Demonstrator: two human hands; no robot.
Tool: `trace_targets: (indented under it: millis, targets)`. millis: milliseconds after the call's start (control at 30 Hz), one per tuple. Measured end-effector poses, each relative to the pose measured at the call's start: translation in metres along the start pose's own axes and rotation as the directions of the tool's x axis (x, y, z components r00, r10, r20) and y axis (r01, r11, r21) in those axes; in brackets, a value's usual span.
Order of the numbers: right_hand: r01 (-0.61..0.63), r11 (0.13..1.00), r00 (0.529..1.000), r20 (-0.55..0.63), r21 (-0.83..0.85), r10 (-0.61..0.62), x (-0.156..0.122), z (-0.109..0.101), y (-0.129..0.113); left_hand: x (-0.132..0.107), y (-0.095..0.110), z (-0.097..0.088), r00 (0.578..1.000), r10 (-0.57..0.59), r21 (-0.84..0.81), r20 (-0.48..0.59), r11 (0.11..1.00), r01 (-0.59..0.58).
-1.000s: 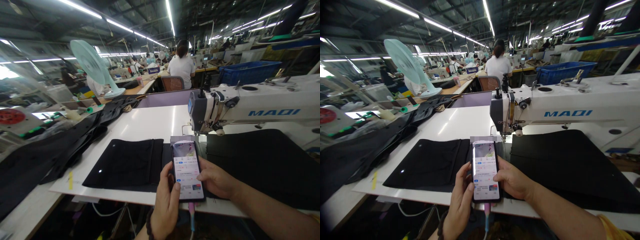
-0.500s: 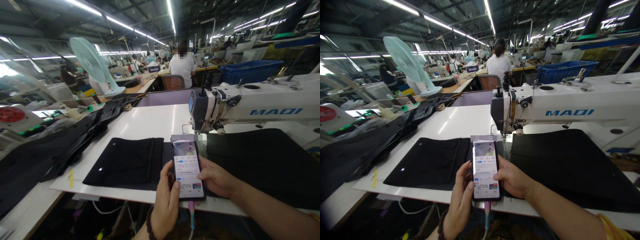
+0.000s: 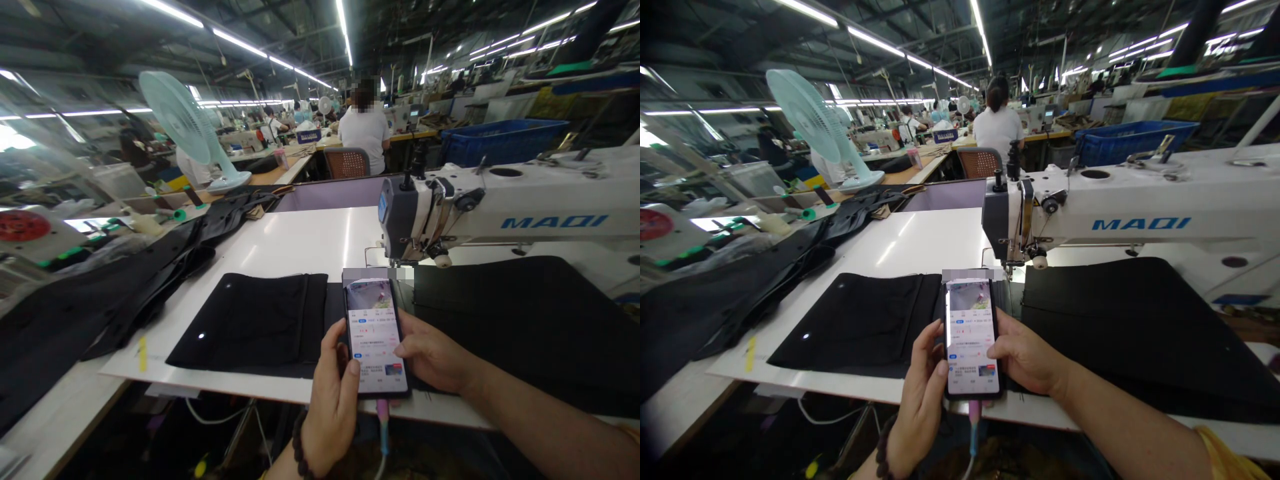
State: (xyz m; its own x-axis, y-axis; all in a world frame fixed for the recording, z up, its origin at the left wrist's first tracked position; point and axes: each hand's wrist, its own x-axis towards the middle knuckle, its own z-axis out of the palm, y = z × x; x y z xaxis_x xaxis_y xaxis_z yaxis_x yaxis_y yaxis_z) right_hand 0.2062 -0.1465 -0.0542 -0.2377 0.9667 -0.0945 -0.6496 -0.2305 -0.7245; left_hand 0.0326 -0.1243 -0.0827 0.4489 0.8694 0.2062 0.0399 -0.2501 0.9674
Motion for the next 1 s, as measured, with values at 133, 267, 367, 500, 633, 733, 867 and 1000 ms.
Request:
trace_targets:
  millis: [133,267,367,500,633,733,867,1000]
  targets:
    - [-0.002,1.000,1.000,-0.008,-0.002,0.002,0.0001,-0.0001,0.0003,0.0009,0.0001,0.0001,1.000,0.002,0.008,0.013,1.000,-0.002]
    - [-0.014,1.000,1.000,-0.013,-0.005,0.014,-0.0003,0.0003,-0.0006,0.0012,0.0004,-0.0001,1.000,-0.003,0.008,0.010,1.000,0.003]
    - [-0.007,1.000,1.000,-0.010,-0.006,0.007,-0.0007,0.0009,-0.0012,0.0010,0.0007,0.0000,1.000,-0.010,0.000,0.006,1.000,0.010]
    - [-0.007,1.000,1.000,-0.005,0.003,0.007,-0.0009,0.0012,-0.0008,0.0005,0.0004,0.0003,1.000,-0.016,-0.010,0.010,1.000,0.016]
    - [-0.005,1.000,1.000,-0.006,-0.003,0.005,-0.0007,0.0010,-0.0008,0.0004,-0.0003,0.0004,1.000,-0.018,-0.008,-0.001,1.000,0.018]
    - [-0.006,1.000,1.000,-0.012,-0.012,0.006,-0.0003,0.0012,-0.0014,0.0008,-0.0001,0.0000,1.000,-0.009,0.016,0.011,1.000,0.009]
    - [-0.014,1.000,1.000,-0.019,-0.013,0.014,-0.0001,0.0016,-0.0016,0.0012,0.0004,-0.0003,1.000,0.005,0.029,0.019,1.000,-0.005]
    - [0.000,1.000,1.000,-0.010,-0.016,0.000,-0.0001,0.0011,-0.0008,0.0013,0.0009,-0.0001,1.000,0.005,0.008,0.021,1.000,-0.005]
